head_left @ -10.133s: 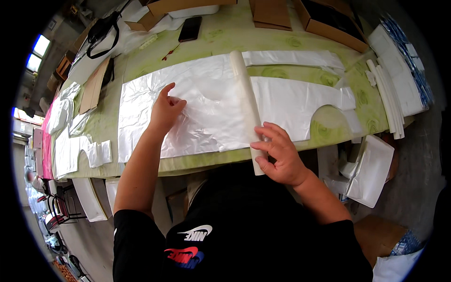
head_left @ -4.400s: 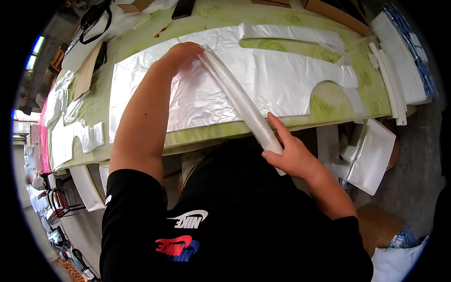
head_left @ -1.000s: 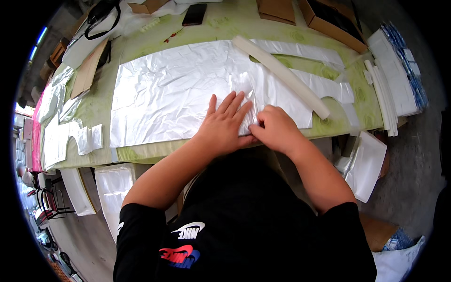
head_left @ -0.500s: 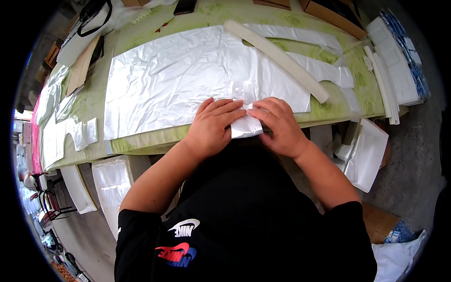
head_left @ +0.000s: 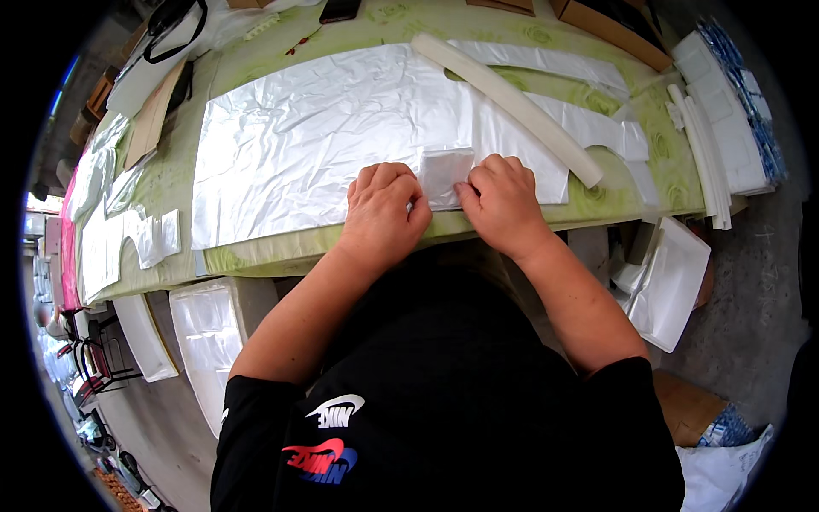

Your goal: The person repeatedly unrolls a clear plastic film, places it over a white flat object on the table, and folds the edges to wrap the item. The process is repeated multiple times with the same object.

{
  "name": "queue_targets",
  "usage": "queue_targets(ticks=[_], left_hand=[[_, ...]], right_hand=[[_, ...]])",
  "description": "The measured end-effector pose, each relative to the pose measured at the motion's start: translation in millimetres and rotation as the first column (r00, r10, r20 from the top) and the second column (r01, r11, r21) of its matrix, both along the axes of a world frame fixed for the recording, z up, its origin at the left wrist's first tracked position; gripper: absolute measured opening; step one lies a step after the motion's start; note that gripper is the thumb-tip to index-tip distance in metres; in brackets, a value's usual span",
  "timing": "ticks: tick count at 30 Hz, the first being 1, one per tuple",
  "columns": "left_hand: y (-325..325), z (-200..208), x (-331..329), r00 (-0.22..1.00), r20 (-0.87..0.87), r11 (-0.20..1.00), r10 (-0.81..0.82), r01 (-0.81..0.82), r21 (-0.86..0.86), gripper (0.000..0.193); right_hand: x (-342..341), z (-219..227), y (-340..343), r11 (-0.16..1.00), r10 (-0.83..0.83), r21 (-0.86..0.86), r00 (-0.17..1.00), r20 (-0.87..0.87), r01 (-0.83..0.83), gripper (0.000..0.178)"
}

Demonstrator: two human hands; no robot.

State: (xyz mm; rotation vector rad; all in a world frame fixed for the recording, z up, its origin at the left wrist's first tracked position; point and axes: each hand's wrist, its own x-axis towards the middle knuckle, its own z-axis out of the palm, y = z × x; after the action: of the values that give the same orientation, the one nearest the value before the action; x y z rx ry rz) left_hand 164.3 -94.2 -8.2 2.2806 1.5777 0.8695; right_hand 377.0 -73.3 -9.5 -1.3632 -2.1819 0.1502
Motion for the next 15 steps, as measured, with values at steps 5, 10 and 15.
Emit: queue_targets(ticks=[5, 10, 15], left_hand=[[-0.6, -4.3, 1.7, 0.998, 0.063, 0.999, -0.011, 0.009, 0.04, 0.039], [-3.6, 5.3, 11.6, 0.941, -0.283, 0.978, -0.185, 0.205, 0.042, 0.068], [2.7, 6.9, 14.4, 0.921, -0.352, 0.982, -0.165, 0.121, -0.145, 0.08]], right_hand=[[-2.7, 5.7, 2.0, 1.0, -0.002, -0.028, 0.995, 0.096, 0.005, 0.02], [-4.0, 9.8, 10.9, 0.986, -0.023, -0.157, 0.989, 0.149, 0.047, 0.02], [-6.1, 7.8, 10.9, 0.992, -0.056, -0.111, 0.998, 0.012, 0.057, 0.038]])
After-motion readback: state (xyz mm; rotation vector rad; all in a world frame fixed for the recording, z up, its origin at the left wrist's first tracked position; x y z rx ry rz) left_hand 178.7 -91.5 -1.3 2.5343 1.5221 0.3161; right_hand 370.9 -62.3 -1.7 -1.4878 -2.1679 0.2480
